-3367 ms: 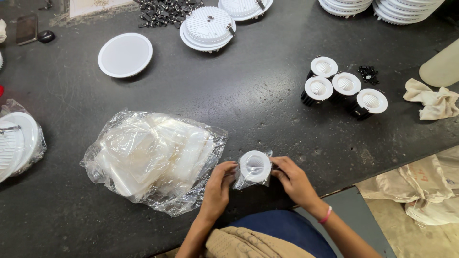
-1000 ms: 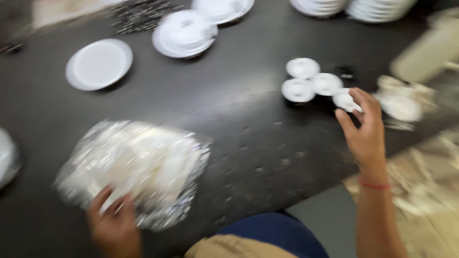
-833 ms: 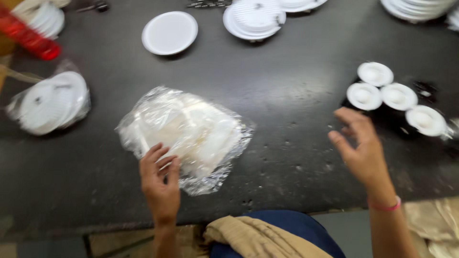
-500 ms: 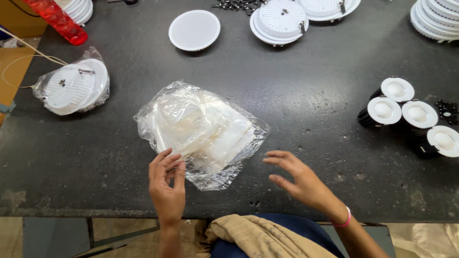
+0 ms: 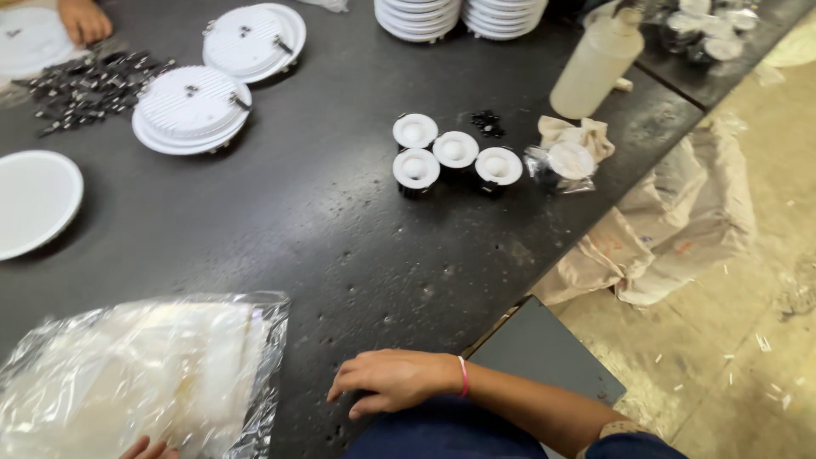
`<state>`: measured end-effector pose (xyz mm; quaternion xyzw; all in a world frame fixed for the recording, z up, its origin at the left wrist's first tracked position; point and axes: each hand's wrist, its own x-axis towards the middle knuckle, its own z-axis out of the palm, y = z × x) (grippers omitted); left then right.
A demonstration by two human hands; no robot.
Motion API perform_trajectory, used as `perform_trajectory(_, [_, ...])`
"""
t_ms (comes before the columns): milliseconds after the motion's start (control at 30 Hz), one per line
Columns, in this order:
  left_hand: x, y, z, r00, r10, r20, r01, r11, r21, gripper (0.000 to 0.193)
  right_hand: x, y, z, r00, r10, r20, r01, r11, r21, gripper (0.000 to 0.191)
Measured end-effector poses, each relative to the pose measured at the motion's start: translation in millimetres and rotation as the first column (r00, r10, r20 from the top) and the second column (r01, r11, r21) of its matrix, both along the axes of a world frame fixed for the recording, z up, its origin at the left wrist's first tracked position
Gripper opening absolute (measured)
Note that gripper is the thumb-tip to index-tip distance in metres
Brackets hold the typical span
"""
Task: The person sits at a workbench and packs white round light fixtures into clear plastic bags. They open a plastic bag, insert a fixture, twist the bag closed, and set the bagged fixture aside with others, repeating this for several fixtures.
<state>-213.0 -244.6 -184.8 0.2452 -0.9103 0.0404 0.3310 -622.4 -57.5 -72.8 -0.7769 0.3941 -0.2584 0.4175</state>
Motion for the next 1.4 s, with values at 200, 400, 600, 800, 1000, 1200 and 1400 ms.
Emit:
perform_trajectory(200, [-21.2,3.8,15.0,0.931,0.357,0.078,-0.325,0.713,0.621,0.02,-7.9,4.9,-4.4,0.999,-0.039,0.015,0.038,0.999,0.031,0.039])
perform_trajectory(400, [-63.7,81.6,83.2,0.858,0.498,-0.126,-0.263,0.637,0.725,0.027,-15.2,-4.3,35.3,0.996,-0.088,0.014,0.088,0.996,0.032,0.037])
perform_trajectory(600, [-95.8,119.2,137.3,0.754,0.63,-0.186,-0.36,0.633,0.685,0.019,-115.0,-15.8,90.3,0.551,-0.834,-0.018,0.78,0.522,-0.345,0.038])
perform_trajectory(800, [-101.2,122.1,146.9,0.751,0.643,-0.147,-0.35,0.577,0.738,0.021,-288.0,-1.4,60.8,0.04,-0.993,0.114,0.826,-0.031,-0.562,0.066])
perform_trajectory(1000, [-113.9,114.9,154.2,0.761,0.638,-0.121,-0.333,0.543,0.771,0.021,-358.8,4.2,4.4,-0.144,-0.962,-0.23,0.666,0.077,-0.742,0.098])
perform_trajectory(1200, [-112.1,120.6,145.1,0.762,0.63,-0.148,-0.345,0.59,0.73,0.021,-358.4,18.1,15.0,-0.198,-0.966,-0.167,0.725,-0.029,-0.689,0.083])
perform_trajectory(1400, [-119.5,118.5,127.0,0.776,0.6,-0.197,-0.303,0.627,0.718,0.019,-279.4,12.6,63.8,0.153,-0.961,0.229,0.984,0.169,0.053,0.06])
